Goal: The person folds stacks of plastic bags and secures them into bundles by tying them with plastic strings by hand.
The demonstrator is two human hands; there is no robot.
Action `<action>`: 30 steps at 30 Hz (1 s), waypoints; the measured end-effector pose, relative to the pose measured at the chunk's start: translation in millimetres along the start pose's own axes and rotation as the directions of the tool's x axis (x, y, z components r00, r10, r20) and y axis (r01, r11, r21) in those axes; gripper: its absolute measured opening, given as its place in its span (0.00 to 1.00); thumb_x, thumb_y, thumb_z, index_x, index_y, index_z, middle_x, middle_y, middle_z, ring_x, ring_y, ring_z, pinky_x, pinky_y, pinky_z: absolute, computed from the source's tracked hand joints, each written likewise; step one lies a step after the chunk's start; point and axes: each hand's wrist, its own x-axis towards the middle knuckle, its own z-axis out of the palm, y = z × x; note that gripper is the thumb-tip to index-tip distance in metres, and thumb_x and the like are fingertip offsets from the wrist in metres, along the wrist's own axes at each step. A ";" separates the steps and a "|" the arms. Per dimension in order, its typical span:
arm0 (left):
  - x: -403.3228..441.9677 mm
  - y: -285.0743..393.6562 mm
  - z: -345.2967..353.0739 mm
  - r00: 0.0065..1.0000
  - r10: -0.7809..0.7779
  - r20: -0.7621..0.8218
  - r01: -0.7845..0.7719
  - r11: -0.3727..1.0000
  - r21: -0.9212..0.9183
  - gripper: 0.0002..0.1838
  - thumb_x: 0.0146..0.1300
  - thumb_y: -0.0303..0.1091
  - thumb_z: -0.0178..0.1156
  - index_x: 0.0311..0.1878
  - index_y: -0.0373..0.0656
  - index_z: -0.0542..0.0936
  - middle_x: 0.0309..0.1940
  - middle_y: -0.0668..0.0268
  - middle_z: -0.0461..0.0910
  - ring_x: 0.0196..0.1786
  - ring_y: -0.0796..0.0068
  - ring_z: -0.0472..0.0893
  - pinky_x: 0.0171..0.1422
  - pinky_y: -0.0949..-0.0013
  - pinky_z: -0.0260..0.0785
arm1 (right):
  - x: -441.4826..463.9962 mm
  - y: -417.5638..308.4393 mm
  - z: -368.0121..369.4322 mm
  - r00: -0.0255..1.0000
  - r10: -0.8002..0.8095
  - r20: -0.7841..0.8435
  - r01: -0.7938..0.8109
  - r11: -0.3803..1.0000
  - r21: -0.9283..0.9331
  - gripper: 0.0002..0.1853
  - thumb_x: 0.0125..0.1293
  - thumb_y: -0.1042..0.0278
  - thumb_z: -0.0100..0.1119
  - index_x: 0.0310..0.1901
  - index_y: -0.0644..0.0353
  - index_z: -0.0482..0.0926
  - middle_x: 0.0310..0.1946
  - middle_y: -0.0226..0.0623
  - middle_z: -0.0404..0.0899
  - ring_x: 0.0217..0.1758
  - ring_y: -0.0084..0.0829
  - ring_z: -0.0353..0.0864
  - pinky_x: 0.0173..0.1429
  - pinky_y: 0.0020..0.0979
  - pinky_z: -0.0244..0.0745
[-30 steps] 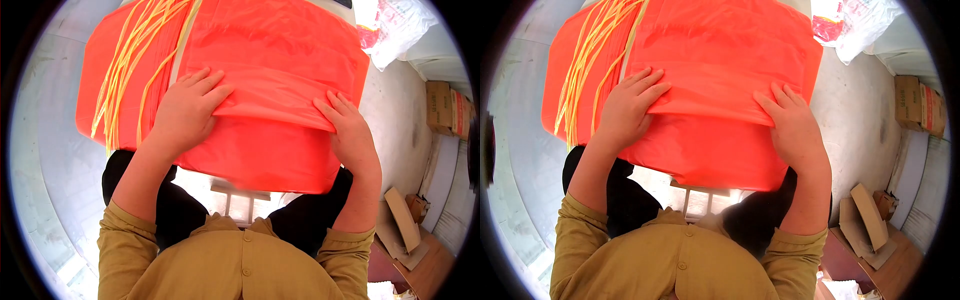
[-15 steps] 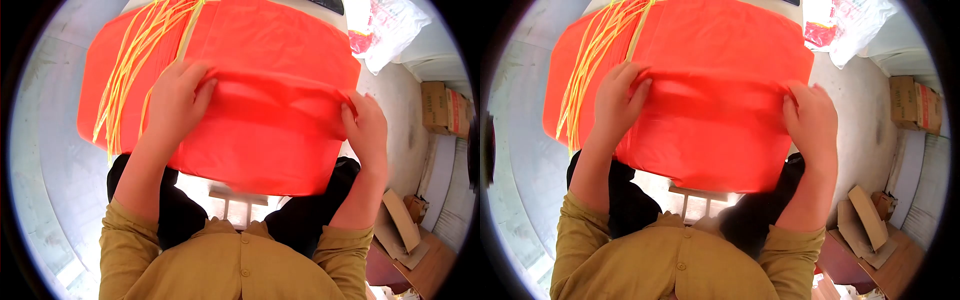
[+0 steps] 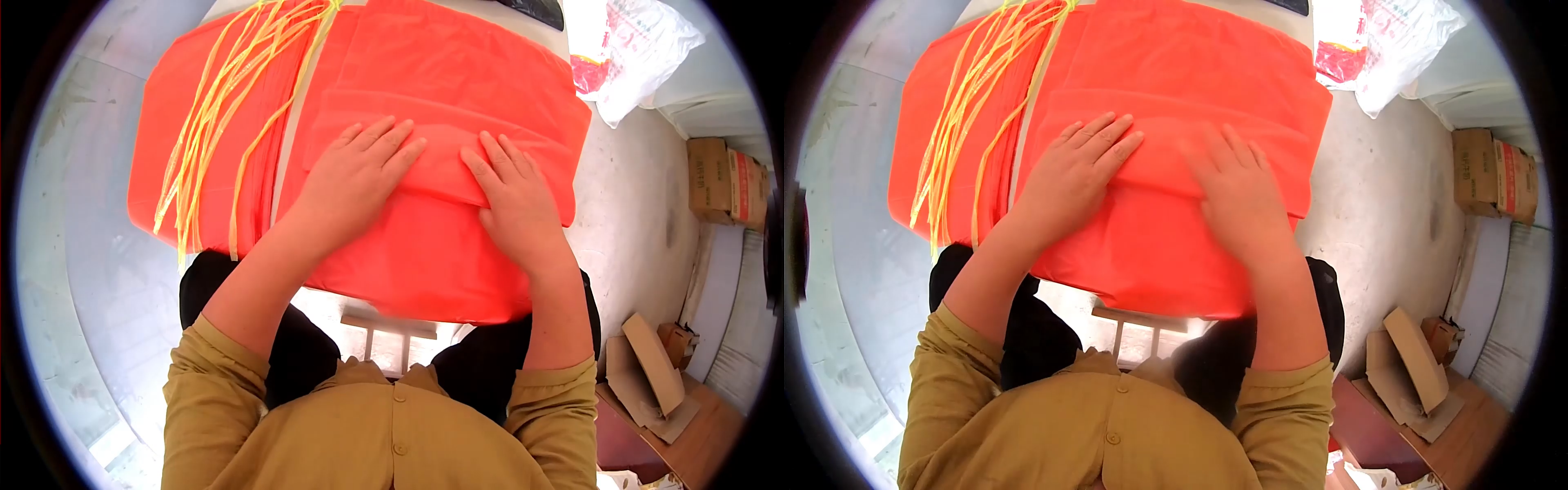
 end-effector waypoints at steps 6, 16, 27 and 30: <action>-2.4 -7.8 3.1 0.997 -0.022 -0.075 0.025 0.998 0.049 0.30 0.69 0.25 0.56 0.75 0.45 0.75 0.75 0.59 0.76 0.78 0.56 0.73 0.80 0.53 0.67 | -7.9 16.8 -4.1 0.990 0.124 -0.073 -0.129 0.989 -0.071 0.33 0.60 0.87 0.56 0.68 0.52 0.80 0.72 0.41 0.79 0.76 0.46 0.75 0.77 0.43 0.72; 3.1 3.3 -47.3 0.941 -0.302 0.154 0.339 0.835 -0.434 0.18 0.69 0.24 0.61 0.61 0.39 0.83 0.54 0.59 0.89 0.55 0.54 0.88 0.60 0.60 0.79 | -4.7 37.0 -48.0 0.783 0.202 -0.589 -0.278 0.960 -0.040 0.31 0.67 0.73 0.67 0.72 0.56 0.74 0.74 0.47 0.72 0.79 0.47 0.69 0.83 0.50 0.63; -17.0 26.1 -18.5 0.715 -0.105 0.691 0.603 -0.408 -0.686 0.35 0.71 0.22 0.64 0.79 0.31 0.64 0.69 0.58 0.77 0.67 0.70 0.79 0.73 0.64 0.74 | 0.3 0.5 1.2 0.748 0.566 0.348 -0.128 -0.391 0.911 0.33 0.86 0.54 0.50 0.84 0.56 0.54 0.80 0.37 0.64 0.81 0.33 0.66 0.82 0.40 0.64; -20.8 28.3 -13.6 0.707 -0.128 0.696 0.653 -0.260 -0.711 0.39 0.70 0.23 0.66 0.81 0.29 0.60 0.73 0.57 0.73 0.71 0.70 0.76 0.75 0.63 0.72 | 8.1 -19.7 10.1 0.807 0.497 0.320 -0.144 -0.361 0.921 0.35 0.82 0.64 0.54 0.84 0.58 0.53 0.79 0.37 0.66 0.80 0.32 0.67 0.81 0.37 0.65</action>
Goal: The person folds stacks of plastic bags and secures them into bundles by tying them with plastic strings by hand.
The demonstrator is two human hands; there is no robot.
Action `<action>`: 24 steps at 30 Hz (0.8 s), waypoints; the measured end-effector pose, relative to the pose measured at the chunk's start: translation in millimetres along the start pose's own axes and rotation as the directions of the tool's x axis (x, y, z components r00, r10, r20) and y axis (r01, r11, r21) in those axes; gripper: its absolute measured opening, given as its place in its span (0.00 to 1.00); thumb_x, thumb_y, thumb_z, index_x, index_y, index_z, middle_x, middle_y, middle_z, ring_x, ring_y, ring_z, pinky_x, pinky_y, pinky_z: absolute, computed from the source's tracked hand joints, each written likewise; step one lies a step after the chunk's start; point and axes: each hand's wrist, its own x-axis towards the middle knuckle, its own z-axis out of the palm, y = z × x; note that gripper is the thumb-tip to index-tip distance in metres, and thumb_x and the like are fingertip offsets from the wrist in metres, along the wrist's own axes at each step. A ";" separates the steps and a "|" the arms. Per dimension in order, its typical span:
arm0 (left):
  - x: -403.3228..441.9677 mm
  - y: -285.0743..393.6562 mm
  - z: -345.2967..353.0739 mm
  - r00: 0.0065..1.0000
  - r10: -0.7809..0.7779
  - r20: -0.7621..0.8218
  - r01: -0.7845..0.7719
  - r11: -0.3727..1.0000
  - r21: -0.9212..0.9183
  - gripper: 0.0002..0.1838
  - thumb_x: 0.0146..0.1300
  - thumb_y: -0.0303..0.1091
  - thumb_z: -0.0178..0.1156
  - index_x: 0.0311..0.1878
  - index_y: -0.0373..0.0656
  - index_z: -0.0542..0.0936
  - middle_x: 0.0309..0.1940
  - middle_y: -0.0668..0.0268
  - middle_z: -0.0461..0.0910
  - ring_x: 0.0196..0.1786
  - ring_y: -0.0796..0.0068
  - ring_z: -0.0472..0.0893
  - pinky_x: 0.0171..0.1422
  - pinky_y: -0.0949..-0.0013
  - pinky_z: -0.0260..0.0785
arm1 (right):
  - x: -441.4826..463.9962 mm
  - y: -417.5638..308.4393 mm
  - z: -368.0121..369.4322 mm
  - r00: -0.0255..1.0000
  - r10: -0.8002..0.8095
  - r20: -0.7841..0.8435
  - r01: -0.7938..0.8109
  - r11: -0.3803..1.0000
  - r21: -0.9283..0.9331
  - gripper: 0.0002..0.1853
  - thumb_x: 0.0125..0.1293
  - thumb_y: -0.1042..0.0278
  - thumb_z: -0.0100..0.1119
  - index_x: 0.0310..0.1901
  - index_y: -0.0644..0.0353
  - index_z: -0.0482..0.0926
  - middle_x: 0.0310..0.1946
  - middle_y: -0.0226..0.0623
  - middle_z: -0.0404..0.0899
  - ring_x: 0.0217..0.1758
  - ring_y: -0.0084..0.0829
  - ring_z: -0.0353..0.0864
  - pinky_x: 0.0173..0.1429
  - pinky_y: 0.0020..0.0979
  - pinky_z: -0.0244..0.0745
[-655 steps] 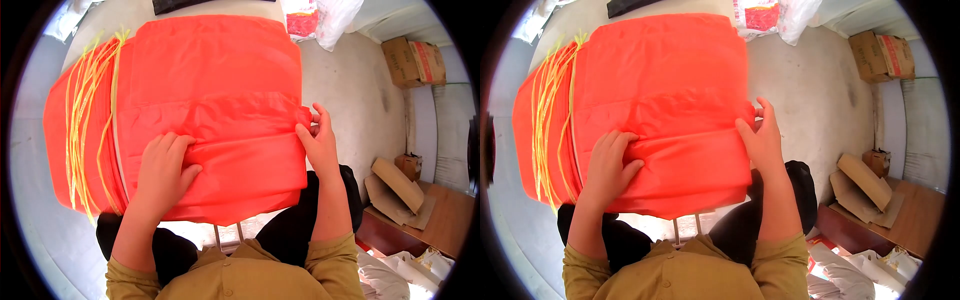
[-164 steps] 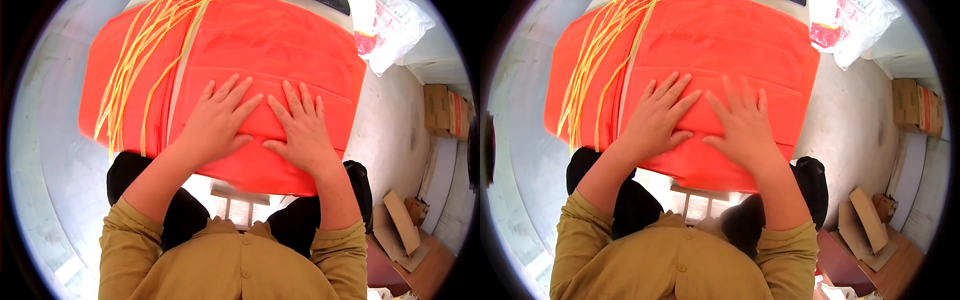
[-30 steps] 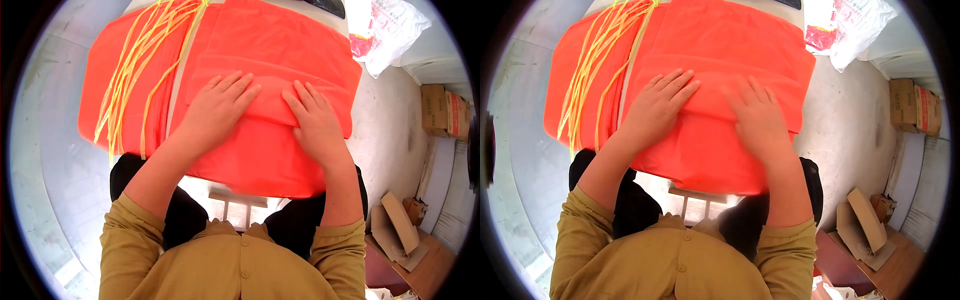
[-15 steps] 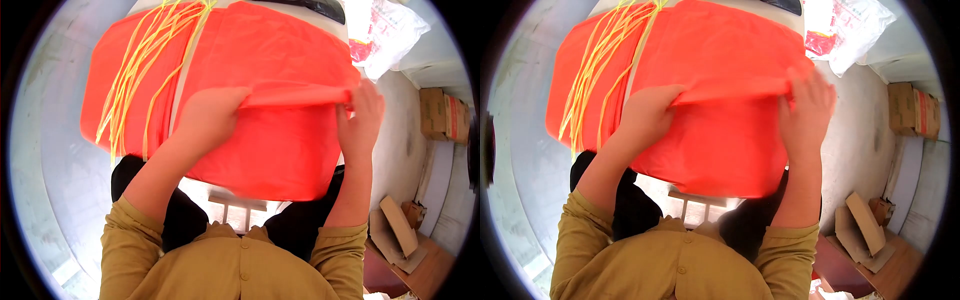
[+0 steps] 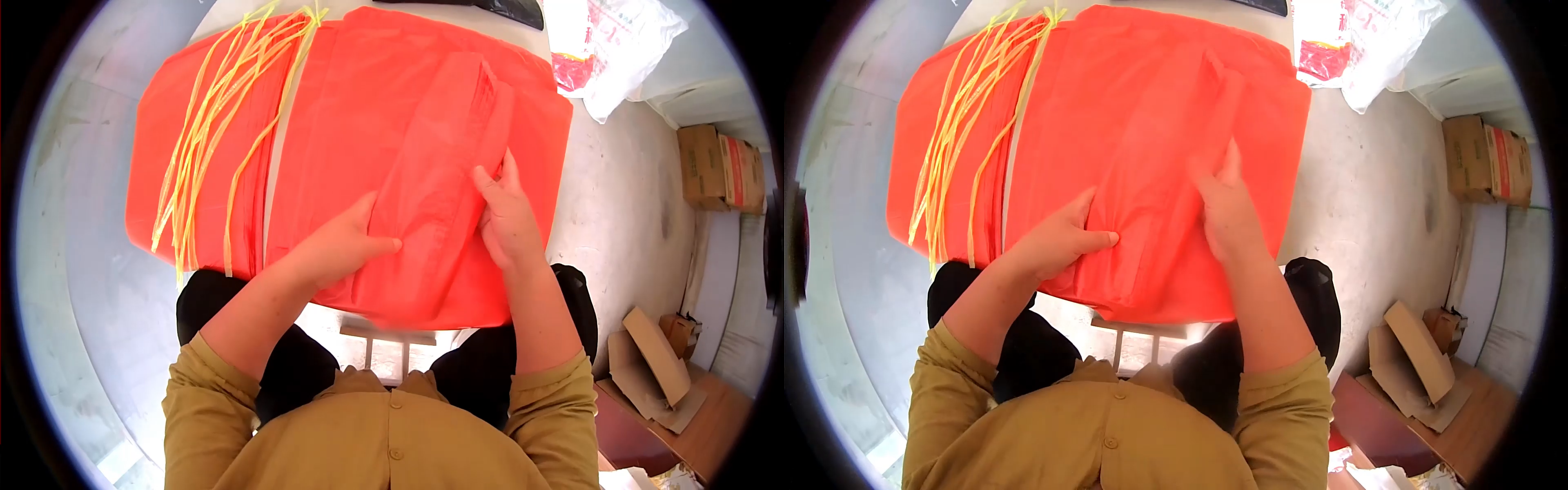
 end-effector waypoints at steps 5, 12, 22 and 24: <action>-0.8 -1.0 -2.1 0.999 0.029 -0.012 -0.028 0.994 0.104 0.42 0.67 0.23 0.68 0.81 0.28 0.59 0.73 0.57 0.73 0.73 0.70 0.74 0.77 0.64 0.69 | 1.0 -0.7 2.9 0.999 -0.044 0.024 0.045 0.998 -0.050 0.39 0.77 0.75 0.58 0.84 0.62 0.51 0.79 0.38 0.65 0.81 0.33 0.66 0.83 0.37 0.63; -7.7 -1.2 -7.5 0.998 0.058 0.027 -0.064 0.945 0.320 0.42 0.68 0.26 0.70 0.81 0.31 0.60 0.70 0.55 0.75 0.72 0.70 0.74 0.75 0.63 0.70 | 3.8 -3.8 4.6 0.993 -0.094 0.072 0.107 0.973 -0.203 0.39 0.73 0.79 0.57 0.83 0.65 0.54 0.80 0.41 0.65 0.82 0.35 0.66 0.83 0.36 0.62; -10.5 1.4 -1.8 0.820 0.571 -0.029 -0.312 0.490 0.814 0.43 0.59 0.34 0.77 0.77 0.43 0.71 0.73 0.48 0.70 0.75 0.47 0.72 0.77 0.52 0.69 | 3.6 3.3 -9.3 0.841 -0.470 0.268 0.352 0.099 -0.931 0.39 0.72 0.66 0.66 0.81 0.63 0.61 0.75 0.53 0.69 0.80 0.48 0.67 0.81 0.46 0.64; -6.6 -1.6 2.9 0.786 0.616 0.048 -0.374 0.412 0.831 0.44 0.56 0.37 0.79 0.77 0.44 0.72 0.77 0.47 0.65 0.79 0.44 0.67 0.80 0.49 0.65 | -1.6 -0.4 -5.0 0.876 -0.380 0.298 0.373 0.141 -0.917 0.39 0.71 0.64 0.68 0.80 0.63 0.64 0.71 0.53 0.73 0.75 0.51 0.71 0.78 0.45 0.68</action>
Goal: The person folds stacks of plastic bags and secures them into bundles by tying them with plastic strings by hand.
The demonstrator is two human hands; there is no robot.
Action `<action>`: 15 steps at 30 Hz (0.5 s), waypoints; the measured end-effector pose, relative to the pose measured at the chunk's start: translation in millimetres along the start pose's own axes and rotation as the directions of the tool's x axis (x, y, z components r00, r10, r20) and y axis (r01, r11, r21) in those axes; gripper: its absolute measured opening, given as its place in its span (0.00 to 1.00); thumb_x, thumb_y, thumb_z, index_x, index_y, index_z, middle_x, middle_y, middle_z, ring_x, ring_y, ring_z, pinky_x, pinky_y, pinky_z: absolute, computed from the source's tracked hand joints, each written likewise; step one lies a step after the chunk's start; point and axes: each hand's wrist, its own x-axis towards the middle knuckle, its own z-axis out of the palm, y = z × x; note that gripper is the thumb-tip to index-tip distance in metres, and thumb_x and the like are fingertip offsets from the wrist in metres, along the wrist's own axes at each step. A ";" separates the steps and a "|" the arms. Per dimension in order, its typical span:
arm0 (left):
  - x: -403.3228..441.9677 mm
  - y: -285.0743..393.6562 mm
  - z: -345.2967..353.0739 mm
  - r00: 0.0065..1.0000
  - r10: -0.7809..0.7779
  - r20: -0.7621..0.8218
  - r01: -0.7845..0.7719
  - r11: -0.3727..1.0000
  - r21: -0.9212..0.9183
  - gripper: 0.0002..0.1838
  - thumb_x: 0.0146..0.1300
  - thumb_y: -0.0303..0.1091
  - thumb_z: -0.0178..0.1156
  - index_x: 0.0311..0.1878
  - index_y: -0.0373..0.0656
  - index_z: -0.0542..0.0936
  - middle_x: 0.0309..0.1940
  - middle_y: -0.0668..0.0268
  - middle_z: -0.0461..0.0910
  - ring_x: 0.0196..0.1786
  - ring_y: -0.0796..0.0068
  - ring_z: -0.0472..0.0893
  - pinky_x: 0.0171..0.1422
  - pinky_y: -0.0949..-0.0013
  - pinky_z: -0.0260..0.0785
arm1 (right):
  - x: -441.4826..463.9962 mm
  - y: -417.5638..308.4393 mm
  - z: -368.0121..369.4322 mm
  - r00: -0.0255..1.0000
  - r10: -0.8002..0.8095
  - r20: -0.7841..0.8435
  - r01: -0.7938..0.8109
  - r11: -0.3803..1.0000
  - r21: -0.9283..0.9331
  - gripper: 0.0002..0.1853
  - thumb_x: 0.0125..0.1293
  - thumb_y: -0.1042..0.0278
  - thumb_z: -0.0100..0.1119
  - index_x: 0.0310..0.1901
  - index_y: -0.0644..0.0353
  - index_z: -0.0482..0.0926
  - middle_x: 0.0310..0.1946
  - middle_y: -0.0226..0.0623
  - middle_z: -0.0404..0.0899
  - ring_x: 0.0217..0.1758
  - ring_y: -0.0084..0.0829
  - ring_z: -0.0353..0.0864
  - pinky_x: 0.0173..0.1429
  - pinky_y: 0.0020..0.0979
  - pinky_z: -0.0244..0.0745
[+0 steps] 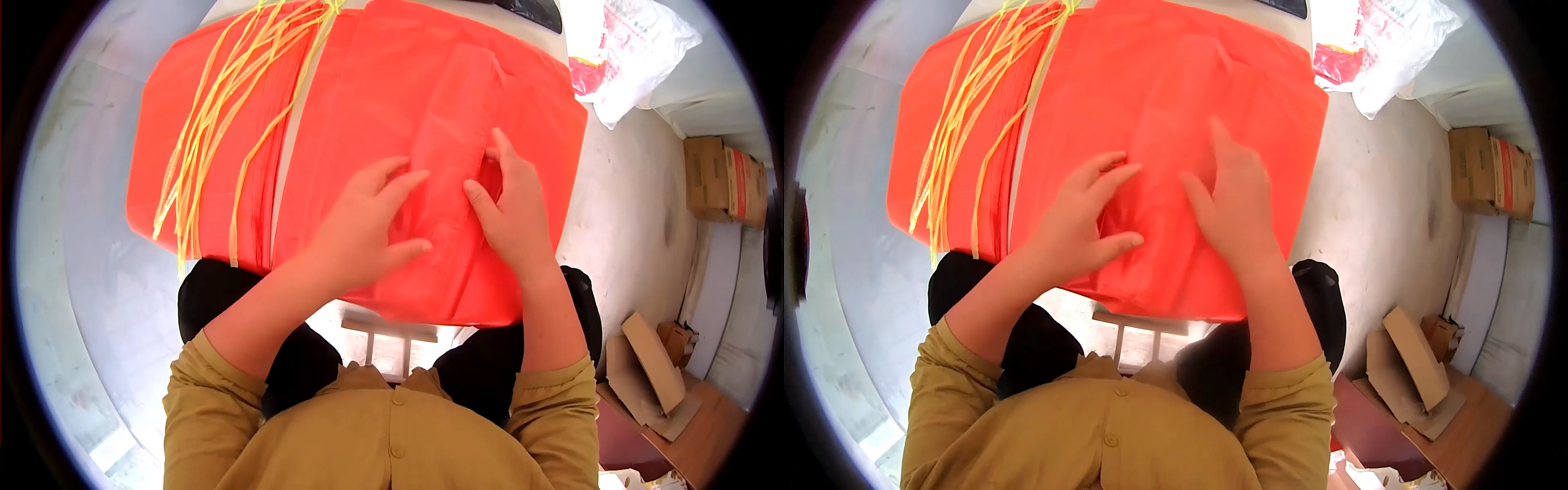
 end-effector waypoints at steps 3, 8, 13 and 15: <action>-1.3 5.0 9.5 0.994 0.103 0.027 -0.104 0.994 0.039 0.46 0.53 0.40 0.80 0.76 0.47 0.74 0.82 0.46 0.59 0.83 0.39 0.59 0.83 0.44 0.60 | 1.1 -5.5 -0.9 0.999 0.029 0.039 -0.032 0.996 0.080 0.35 0.70 0.65 0.68 0.76 0.62 0.69 0.64 0.50 0.79 0.65 0.51 0.79 0.70 0.44 0.75; -2.2 9.5 21.1 0.981 0.178 0.080 -0.187 0.974 0.126 0.46 0.50 0.45 0.81 0.76 0.51 0.76 0.84 0.44 0.55 0.86 0.32 0.50 0.84 0.39 0.57 | 1.7 -1.9 1.5 0.998 0.028 0.061 -0.036 0.991 0.127 0.27 0.72 0.73 0.67 0.72 0.60 0.77 0.47 0.37 0.83 0.44 0.30 0.82 0.52 0.32 0.79; -1.3 10.3 21.9 0.962 0.214 0.168 -0.250 0.939 0.235 0.45 0.54 0.50 0.78 0.76 0.52 0.76 0.85 0.45 0.55 0.87 0.35 0.51 0.84 0.32 0.54 | 1.0 -4.8 6.4 0.989 0.093 0.116 -0.115 0.973 0.198 0.24 0.69 0.70 0.66 0.67 0.61 0.80 0.43 0.44 0.86 0.48 0.44 0.87 0.55 0.43 0.81; -1.9 9.5 22.9 0.955 0.216 0.203 -0.265 0.928 0.261 0.44 0.55 0.52 0.76 0.77 0.52 0.75 0.85 0.46 0.55 0.87 0.36 0.52 0.83 0.28 0.53 | 0.8 -6.9 5.1 0.987 0.100 0.128 -0.127 0.967 0.223 0.24 0.69 0.70 0.66 0.66 0.61 0.80 0.41 0.43 0.86 0.46 0.44 0.87 0.54 0.43 0.81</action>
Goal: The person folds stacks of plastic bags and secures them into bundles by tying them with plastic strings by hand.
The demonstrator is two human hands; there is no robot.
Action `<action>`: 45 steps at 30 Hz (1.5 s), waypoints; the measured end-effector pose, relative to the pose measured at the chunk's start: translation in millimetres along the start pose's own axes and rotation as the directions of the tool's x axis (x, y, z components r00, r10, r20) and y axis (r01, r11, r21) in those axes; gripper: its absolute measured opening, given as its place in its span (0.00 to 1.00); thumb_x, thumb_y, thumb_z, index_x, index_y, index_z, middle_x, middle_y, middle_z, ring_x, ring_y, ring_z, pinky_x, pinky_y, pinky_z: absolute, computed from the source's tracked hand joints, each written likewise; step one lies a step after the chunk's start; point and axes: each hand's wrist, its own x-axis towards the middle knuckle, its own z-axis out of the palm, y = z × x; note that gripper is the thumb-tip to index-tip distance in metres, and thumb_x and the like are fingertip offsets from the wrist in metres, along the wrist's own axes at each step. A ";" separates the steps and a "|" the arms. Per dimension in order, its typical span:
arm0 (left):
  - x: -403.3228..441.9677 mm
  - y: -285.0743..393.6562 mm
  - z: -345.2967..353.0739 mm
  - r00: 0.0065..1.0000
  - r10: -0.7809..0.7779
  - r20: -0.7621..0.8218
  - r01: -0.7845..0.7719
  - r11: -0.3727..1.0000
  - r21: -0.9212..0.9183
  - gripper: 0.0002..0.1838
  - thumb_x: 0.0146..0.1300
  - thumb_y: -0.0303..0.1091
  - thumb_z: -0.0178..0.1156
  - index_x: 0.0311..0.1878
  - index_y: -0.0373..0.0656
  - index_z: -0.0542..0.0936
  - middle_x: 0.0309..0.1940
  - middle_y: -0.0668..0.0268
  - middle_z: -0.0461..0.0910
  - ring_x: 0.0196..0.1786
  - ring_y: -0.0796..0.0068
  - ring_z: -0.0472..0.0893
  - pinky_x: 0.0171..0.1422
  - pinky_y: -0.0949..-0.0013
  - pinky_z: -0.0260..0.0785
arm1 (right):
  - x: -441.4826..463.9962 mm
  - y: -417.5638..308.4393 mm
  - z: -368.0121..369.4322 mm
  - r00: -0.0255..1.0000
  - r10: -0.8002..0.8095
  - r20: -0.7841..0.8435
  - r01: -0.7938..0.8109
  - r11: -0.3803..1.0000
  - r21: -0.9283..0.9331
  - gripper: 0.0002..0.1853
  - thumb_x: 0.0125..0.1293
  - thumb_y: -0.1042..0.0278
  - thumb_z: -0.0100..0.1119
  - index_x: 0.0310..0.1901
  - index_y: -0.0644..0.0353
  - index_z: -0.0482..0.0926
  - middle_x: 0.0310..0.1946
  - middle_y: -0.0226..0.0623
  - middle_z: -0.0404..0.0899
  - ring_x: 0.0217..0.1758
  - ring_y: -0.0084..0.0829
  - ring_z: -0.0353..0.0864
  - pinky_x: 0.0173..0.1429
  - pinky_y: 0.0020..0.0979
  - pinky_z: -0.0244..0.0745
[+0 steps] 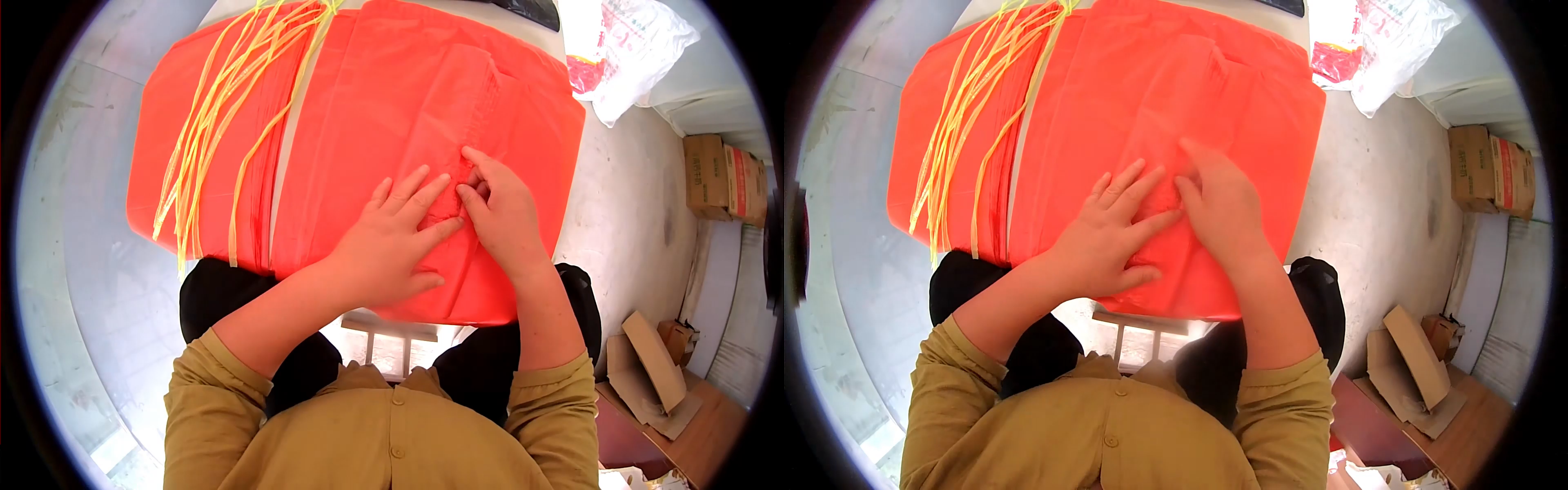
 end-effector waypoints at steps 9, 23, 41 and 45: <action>-2.6 -0.6 -0.6 0.999 0.014 0.046 -0.015 1.000 0.013 0.41 0.59 0.51 0.74 0.76 0.53 0.75 0.85 0.49 0.57 0.87 0.43 0.54 0.81 0.24 0.54 | -0.2 -0.7 2.2 1.000 -0.020 -0.013 0.020 0.999 -0.025 0.26 0.70 0.76 0.65 0.69 0.61 0.78 0.36 0.36 0.82 0.39 0.32 0.82 0.48 0.34 0.79; -5.0 -2.6 0.4 0.998 0.036 0.054 -0.037 0.999 0.014 0.39 0.60 0.49 0.74 0.75 0.54 0.76 0.85 0.51 0.57 0.88 0.49 0.54 0.79 0.22 0.56 | 1.9 0.9 1.6 0.989 -0.146 -0.010 0.143 0.975 -0.171 0.20 0.72 0.75 0.62 0.64 0.60 0.82 0.44 0.42 0.83 0.45 0.40 0.83 0.53 0.38 0.80; -5.7 -2.1 2.5 0.998 0.046 0.047 -0.048 0.998 0.041 0.40 0.60 0.50 0.74 0.76 0.54 0.75 0.84 0.51 0.59 0.87 0.49 0.56 0.77 0.23 0.58 | 1.3 -1.8 2.0 0.981 -0.194 0.027 0.195 0.945 -0.263 0.19 0.70 0.70 0.64 0.61 0.61 0.82 0.50 0.48 0.86 0.52 0.51 0.86 0.55 0.46 0.82; -5.9 -2.4 1.7 0.998 0.051 0.046 -0.054 0.997 0.060 0.39 0.61 0.52 0.73 0.75 0.53 0.76 0.84 0.51 0.60 0.87 0.50 0.56 0.78 0.25 0.58 | 0.5 -3.3 2.2 0.980 -0.198 0.024 0.197 0.943 -0.269 0.19 0.70 0.70 0.64 0.61 0.61 0.82 0.49 0.48 0.86 0.51 0.51 0.86 0.54 0.46 0.82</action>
